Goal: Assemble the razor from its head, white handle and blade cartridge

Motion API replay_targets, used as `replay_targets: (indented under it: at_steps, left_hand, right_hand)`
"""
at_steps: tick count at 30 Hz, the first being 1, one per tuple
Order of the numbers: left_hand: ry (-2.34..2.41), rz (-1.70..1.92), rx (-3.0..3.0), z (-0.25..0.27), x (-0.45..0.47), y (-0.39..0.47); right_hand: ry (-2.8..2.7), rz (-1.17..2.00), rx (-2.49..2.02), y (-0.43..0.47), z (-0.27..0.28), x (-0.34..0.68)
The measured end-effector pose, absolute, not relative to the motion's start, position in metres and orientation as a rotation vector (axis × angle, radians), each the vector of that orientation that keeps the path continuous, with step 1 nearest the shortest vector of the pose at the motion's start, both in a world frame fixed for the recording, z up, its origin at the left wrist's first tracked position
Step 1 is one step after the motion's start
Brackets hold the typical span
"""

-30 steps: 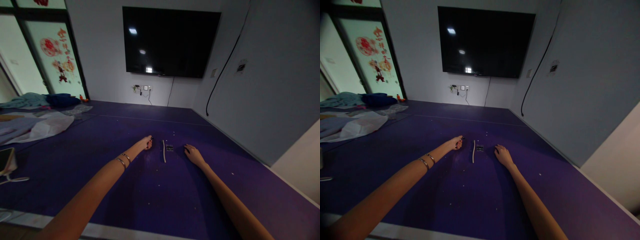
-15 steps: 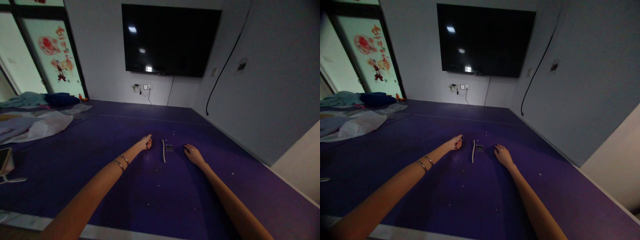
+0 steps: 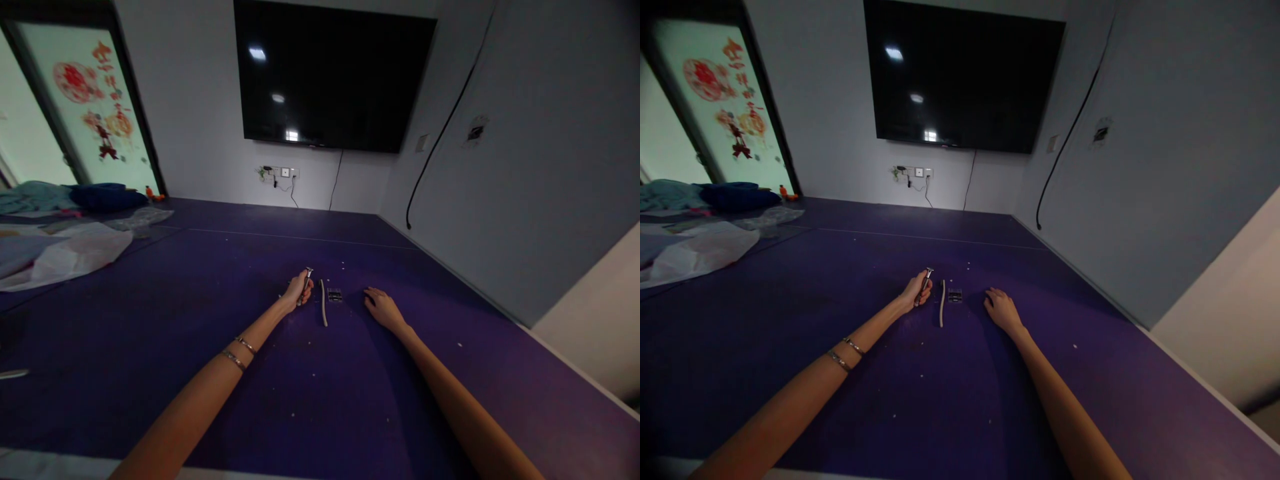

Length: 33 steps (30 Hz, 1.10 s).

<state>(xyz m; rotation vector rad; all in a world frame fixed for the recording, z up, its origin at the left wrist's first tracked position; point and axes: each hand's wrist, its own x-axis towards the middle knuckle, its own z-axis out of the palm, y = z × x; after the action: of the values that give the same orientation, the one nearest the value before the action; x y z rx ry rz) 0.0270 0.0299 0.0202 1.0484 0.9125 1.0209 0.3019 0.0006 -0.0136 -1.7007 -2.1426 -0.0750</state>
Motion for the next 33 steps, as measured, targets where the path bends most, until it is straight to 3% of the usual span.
replay_targets:
  at_steps: [12, 20, 25, 33]
  left_hand:
    - [0.821, 1.054, 1.150, 0.047, 0.025, 0.033]
    - [0.945, 1.067, 1.505, 0.078, 0.024, 0.015]
    - [0.895, 1.054, 1.600, 0.085, 0.027, 0.006]
    - [0.750, 1.006, 1.657, 0.080, 0.026, 0.010]
  right_hand:
    - [-1.968, -0.113, -1.659, -0.015, 0.024, 0.273]
    - [-2.164, 0.497, -1.710, -0.021, 0.042, 0.209]
    - [-2.190, 0.224, -1.820, -0.023, 0.037, 0.181]
    - [-2.296, 0.168, -1.825, -0.022, 0.030, 0.175]
